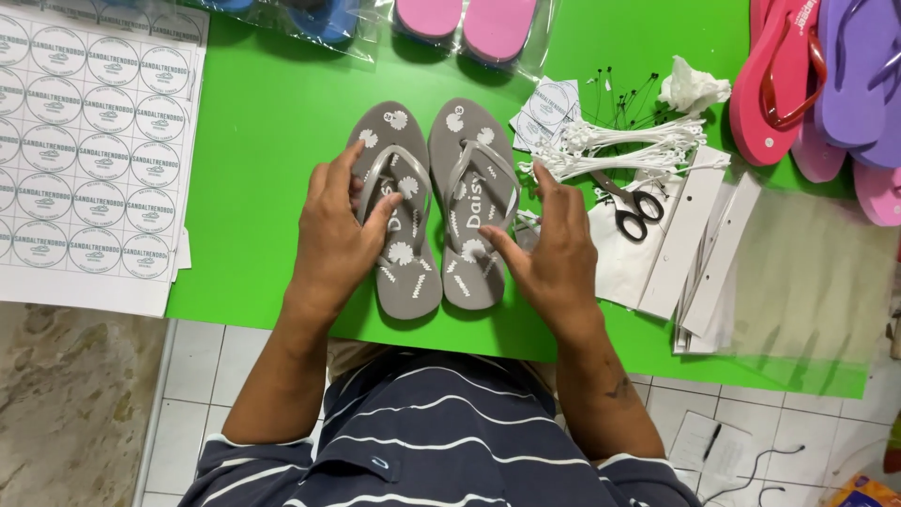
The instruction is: Cleaning flip-flops with a cloth and placing them into plastic bags for packaging.
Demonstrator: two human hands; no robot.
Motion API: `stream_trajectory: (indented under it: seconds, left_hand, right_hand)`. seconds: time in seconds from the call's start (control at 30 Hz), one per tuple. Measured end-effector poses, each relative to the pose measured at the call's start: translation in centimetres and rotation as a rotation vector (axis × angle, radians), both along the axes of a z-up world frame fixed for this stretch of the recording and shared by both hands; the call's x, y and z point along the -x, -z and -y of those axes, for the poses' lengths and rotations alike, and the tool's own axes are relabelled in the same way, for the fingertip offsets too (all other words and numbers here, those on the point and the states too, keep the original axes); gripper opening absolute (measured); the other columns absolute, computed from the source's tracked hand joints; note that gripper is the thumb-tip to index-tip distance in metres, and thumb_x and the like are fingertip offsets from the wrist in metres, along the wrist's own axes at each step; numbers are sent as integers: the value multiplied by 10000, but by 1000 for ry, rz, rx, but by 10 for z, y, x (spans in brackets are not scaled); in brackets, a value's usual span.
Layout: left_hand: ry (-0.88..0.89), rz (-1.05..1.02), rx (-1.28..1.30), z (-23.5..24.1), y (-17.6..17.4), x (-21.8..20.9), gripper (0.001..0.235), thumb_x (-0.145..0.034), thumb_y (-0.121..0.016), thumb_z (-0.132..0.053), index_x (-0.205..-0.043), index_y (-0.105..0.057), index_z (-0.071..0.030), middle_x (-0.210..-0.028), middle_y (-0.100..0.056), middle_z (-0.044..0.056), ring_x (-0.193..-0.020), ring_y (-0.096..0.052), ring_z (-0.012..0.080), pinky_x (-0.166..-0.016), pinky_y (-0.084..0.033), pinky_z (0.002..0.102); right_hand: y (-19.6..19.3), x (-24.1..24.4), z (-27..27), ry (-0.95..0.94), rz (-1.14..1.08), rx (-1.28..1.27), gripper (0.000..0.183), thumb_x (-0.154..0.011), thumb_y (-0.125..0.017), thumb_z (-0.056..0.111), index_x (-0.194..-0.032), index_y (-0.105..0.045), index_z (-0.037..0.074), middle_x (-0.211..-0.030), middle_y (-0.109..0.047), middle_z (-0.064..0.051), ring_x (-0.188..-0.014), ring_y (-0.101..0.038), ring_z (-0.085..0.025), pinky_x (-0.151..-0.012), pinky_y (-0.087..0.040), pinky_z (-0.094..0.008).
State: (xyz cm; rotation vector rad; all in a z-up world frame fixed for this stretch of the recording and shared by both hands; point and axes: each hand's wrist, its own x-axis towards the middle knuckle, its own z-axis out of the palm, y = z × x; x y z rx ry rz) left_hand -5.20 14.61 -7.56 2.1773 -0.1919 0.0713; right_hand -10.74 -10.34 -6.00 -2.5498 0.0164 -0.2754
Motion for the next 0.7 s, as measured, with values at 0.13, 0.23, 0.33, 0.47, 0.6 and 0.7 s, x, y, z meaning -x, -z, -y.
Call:
stream_trajectory:
  seconds: [0.13,0.23,0.33,0.47,0.6,0.7]
  left_hand:
    - [144,88,-181,-8,-18,-13,970,-788,-915,-240,-1556,-375,2,-1268,-523,283,-1174,-528,487,-1048,-396,553]
    - [305,119,-350,-6,-10,-27,1046,-707,-923,-362,-1585,-402,-134,-1499,-433,256,-1374,-398,483,-1145,-313,563]
    - [359,38,-535,-5,2,-33,1104,-659,-909,-442,-1597,-370,-225,-1542,-398,210,-1405,-384,475,-1169,-254,612]
    - [385,30,-621,-7,6,-39,1128,-648,-874,-563,-1581,-373,-172,-1488,-484,176,-1384,-435,416,-1150,-265,597]
    - [408,25,-639,-5,2,-45,1198,-628,-887,-556,-1596,-331,-122,-1524,-462,160,-1351,-445,400,-1123,-299,557]
    - [409,-14,-633,-4,-3,-43,1215,-647,-881,-539,-1614,-290,-102,-1533,-448,184,-1366,-425,419,-1146,-256,583]
  right_hand:
    - [-3,-24,11,-277,98,113,1099,-713,-966,447,-1554,-415,5,-1355,-507,-199,-1237,-539,-418,-1080,-445,-523]
    - [-3,-43,5,-417,106,112,1148,-652,-977,488,-1564,-433,52,-1425,-519,-181,-1361,-481,-407,-1156,-389,-511]
    - [-16,-51,-2,-444,-119,282,1097,-705,-878,547,-1600,-381,155,-1491,-471,-147,-1409,-418,-400,-1145,-356,-534]
    - [-37,-60,-3,-522,-342,302,1290,-572,-952,528,-1622,-304,151,-1544,-431,-181,-1362,-462,-439,-1041,-427,-555]
    - [-46,-74,-5,-563,-450,344,1410,-475,-1012,493,-1626,-281,136,-1574,-421,-165,-1406,-411,-430,-1056,-408,-545]
    - [-48,-77,-6,-561,-520,367,1415,-498,-992,544,-1625,-250,118,-1595,-401,-154,-1454,-370,-379,-1123,-323,-541]
